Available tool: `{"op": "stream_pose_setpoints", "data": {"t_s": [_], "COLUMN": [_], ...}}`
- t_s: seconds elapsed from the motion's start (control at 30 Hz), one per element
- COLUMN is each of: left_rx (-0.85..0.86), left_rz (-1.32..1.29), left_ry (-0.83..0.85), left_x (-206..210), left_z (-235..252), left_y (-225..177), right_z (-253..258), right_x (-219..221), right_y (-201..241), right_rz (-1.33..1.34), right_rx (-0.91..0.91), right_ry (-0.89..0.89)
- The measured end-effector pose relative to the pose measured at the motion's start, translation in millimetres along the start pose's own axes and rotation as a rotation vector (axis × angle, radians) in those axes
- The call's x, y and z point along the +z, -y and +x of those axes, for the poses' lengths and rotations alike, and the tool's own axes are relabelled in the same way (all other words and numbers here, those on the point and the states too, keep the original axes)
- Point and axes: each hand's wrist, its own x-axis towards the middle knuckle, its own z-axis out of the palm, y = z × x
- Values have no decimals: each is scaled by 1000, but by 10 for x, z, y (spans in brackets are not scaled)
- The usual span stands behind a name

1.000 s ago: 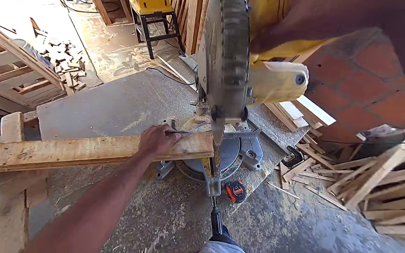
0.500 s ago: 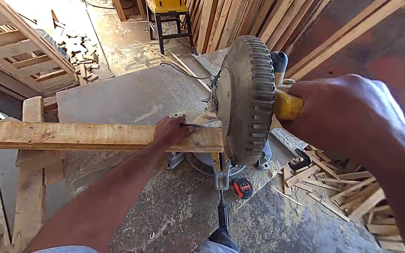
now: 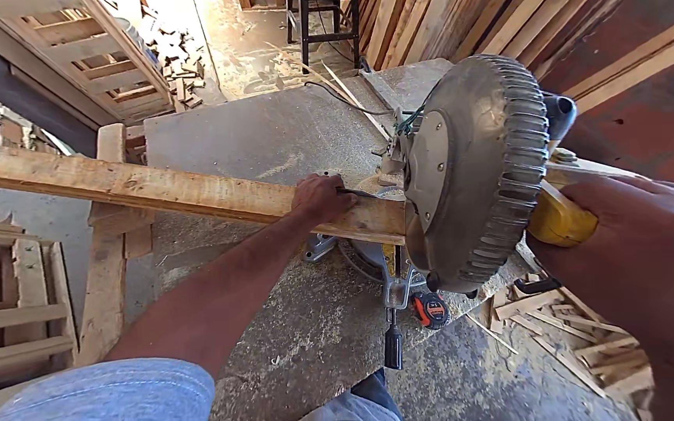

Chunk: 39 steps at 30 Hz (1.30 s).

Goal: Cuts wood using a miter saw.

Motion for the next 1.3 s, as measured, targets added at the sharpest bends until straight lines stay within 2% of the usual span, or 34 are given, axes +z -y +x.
{"op": "stream_pose_setpoints", "data": {"t_s": [0.1,0.33,1.3], "left_rx": [7,47,48], "left_rz": [3,0,23], "left_ry": [-7,-20,-5], "left_x": [1,20,28], "left_z": [-8,-3,35], "left_y": [0,22,32], "right_z": [-100,-357,-784], "right_x": [58,246,465], "right_y": [5,31,343], "right_rz": [-5,5,-16], "right_rx": [36,-14,0], "right_ry": [8,-77,-145]}}
